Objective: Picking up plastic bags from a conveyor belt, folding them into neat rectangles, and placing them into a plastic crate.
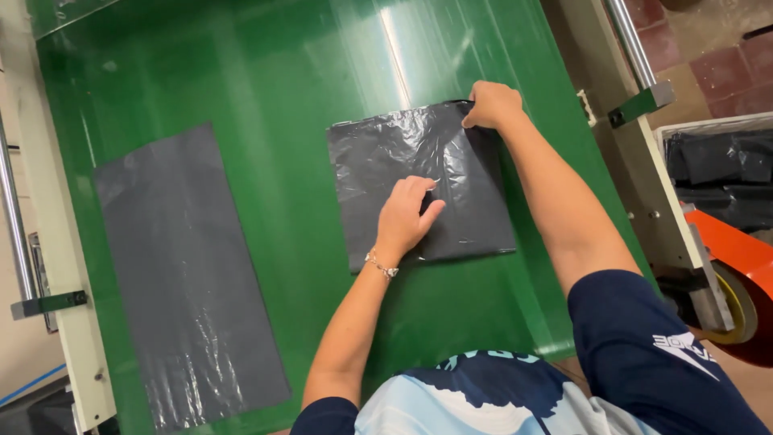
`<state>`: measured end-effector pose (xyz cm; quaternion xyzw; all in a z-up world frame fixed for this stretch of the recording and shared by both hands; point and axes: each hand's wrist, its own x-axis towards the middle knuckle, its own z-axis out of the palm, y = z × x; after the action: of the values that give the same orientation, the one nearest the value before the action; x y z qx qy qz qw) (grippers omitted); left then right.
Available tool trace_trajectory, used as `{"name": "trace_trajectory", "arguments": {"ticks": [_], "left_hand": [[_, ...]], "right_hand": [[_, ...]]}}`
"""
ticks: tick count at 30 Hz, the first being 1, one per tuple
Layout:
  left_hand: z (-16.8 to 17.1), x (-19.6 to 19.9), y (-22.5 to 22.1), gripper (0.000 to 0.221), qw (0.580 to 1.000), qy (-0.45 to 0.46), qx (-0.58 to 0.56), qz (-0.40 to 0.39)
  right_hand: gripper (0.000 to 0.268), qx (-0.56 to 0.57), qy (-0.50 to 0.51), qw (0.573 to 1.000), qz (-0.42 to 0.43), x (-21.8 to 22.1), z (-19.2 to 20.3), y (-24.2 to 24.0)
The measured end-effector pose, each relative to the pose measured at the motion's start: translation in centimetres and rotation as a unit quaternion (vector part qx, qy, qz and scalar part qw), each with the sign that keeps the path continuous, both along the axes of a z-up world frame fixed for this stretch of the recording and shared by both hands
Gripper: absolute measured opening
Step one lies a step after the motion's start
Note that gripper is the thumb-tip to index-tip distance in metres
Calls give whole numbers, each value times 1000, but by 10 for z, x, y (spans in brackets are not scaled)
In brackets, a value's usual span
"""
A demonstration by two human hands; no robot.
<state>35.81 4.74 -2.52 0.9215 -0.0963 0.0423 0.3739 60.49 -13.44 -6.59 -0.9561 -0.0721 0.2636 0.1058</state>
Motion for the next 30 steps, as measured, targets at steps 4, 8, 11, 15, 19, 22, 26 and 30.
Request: {"name": "trace_trajectory", "arguments": {"ticks": [4, 8, 11, 15, 19, 22, 26, 30], "left_hand": [[-66, 14, 10, 29, 987, 60, -113, 100], [-51, 19, 39, 71, 798, 271, -520, 140], [-14, 3, 68, 113, 673, 354, -635, 134], [-28, -20, 100, 96, 452, 326, -801, 218], [-120, -56, 152, 93, 530, 322, -755, 213], [-189, -48, 185, 56, 654, 311, -655, 214], [-75, -58, 120, 59, 795, 222, -459, 329], [-26, -74, 78, 52, 918, -75, 163, 354]], "right_hand": [[39, 10, -148, 987, 66, -12, -27, -7], [24, 176, -355, 913, 99, -93, 36, -14], [26, 302, -436, 837, 137, -167, 62, -32], [22, 330, -474, 802, 151, -241, 36, -53], [22, 287, -503, 800, 159, -275, 20, -64], [20, 267, -488, 817, 150, -283, 17, -68], [21, 222, -433, 859, 157, -280, 13, -79], [27, 185, -385, 888, 172, -276, 21, -78]]}}
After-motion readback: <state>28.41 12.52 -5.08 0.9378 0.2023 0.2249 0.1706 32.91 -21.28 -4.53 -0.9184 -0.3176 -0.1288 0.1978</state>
